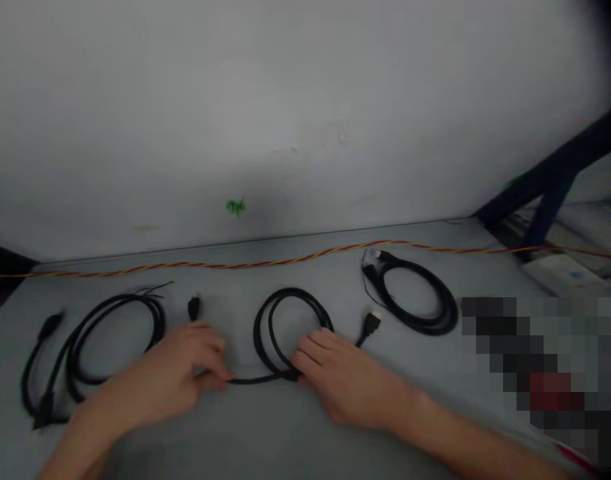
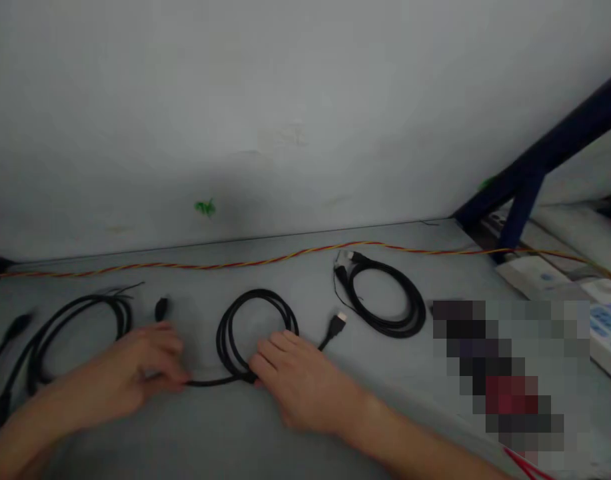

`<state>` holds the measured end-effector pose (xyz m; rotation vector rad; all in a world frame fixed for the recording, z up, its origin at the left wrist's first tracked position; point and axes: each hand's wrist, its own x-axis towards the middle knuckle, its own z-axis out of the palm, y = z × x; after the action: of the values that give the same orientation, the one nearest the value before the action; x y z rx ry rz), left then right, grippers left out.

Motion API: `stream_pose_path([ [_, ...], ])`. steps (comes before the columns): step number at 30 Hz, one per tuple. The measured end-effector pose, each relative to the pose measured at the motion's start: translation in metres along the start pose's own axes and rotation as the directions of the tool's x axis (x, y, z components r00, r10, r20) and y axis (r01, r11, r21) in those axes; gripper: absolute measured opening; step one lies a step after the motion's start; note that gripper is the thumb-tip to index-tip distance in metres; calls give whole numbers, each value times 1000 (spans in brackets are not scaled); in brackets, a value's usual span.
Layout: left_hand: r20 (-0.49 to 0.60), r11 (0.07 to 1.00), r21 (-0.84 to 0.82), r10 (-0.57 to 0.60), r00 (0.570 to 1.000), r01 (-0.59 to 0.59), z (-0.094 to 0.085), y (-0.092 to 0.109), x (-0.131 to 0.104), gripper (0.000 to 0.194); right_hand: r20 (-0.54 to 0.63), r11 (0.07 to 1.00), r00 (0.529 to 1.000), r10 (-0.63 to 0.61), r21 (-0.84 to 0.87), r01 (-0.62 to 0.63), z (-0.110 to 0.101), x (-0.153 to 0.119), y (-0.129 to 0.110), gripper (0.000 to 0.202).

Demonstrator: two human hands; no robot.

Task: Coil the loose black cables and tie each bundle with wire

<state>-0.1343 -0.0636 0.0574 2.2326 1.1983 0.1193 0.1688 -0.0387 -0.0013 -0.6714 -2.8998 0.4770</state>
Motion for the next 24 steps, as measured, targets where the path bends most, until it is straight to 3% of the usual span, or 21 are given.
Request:
stream_pose_path([
  [3,30,999,-44,-29,999,30,-6,-3,-1,27,5,1000,1000,-4,2,4,0,0,0,9],
  [5,-23,998,-61,-9,1000,8,-4,3,1,25,8,1000,1000,-12,-2,12,-1,-1,0,13],
  [9,-242,995,-9,92,966,-97,16,21,13,46,42,999,998,-40,21,39,-4,-1,1,42],
  [12,-323,977,116,209,923,-181,38,22,24,47,50,998,999,-15,66,11,-10,-2,2,60],
  [16,-395,963,192,250,884,-187,61,10,36,36,17,964,1000,-12,264,6,-19,-4,6,37],
  [19,-439,962,209,250,863,-173,69,5,40,29,-101,902,994,52,431,-4,-15,-5,10,31],
  [21,-492,957,241,266,829,-164,74,4,43,24,-229,899,956,183,432,-68,-6,-4,11,37],
  [24,-577,957,264,253,776,-116,81,5,47,19,-414,913,828,378,316,-258,6,-2,10,35],
])
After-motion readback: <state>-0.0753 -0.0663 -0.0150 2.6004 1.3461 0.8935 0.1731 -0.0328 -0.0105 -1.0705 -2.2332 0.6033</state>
